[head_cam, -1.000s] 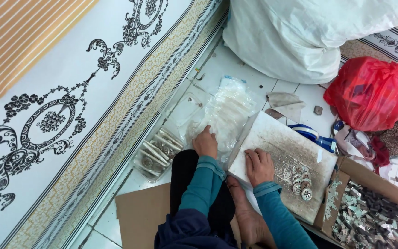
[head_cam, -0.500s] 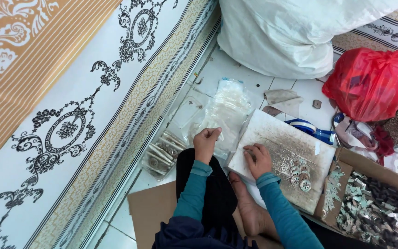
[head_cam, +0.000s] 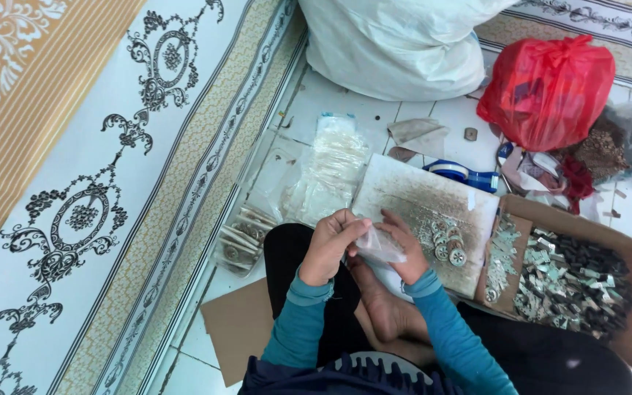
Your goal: Sorting small metal components from a bulk container and placing them into plastic bags for packaging.
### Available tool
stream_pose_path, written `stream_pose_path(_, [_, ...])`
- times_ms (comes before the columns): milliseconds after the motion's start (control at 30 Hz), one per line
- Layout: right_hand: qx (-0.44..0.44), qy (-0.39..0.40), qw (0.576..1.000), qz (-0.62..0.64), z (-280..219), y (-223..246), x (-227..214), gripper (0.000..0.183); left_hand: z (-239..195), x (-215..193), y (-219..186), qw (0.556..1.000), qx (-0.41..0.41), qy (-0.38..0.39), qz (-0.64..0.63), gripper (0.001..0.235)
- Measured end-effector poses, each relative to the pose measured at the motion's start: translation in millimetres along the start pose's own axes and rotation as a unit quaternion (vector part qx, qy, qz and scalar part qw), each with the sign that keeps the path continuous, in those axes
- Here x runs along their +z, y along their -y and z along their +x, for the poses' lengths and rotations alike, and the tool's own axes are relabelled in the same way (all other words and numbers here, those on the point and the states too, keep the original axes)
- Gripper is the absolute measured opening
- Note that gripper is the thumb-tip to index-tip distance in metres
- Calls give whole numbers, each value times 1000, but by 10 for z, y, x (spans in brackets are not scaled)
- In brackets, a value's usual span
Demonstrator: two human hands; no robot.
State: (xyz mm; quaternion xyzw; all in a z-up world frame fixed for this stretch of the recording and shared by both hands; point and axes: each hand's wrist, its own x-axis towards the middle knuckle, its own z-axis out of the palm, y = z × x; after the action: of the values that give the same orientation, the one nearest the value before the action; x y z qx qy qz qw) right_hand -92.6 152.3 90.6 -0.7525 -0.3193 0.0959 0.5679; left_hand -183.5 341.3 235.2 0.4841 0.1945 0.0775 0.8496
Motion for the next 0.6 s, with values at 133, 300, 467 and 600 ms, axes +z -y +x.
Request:
stream_pose_path(133, [152,-82,984,54,-196,295,-2,34,83,223,-222,997,-15,8,-75,29])
stream_pose_path(300, [291,-148,916,234,-284,258,124,19,411,344,-206,996,56,50,-49,60])
stream_pose_path(467, [379,-188,886,187,-297,-583,-50,30,375,214,511,973,93,22,210,33])
stream_pose_path(600, [401,-172,889,139,-264,-855,-130,42,67,135,991,875,148,95,452,44])
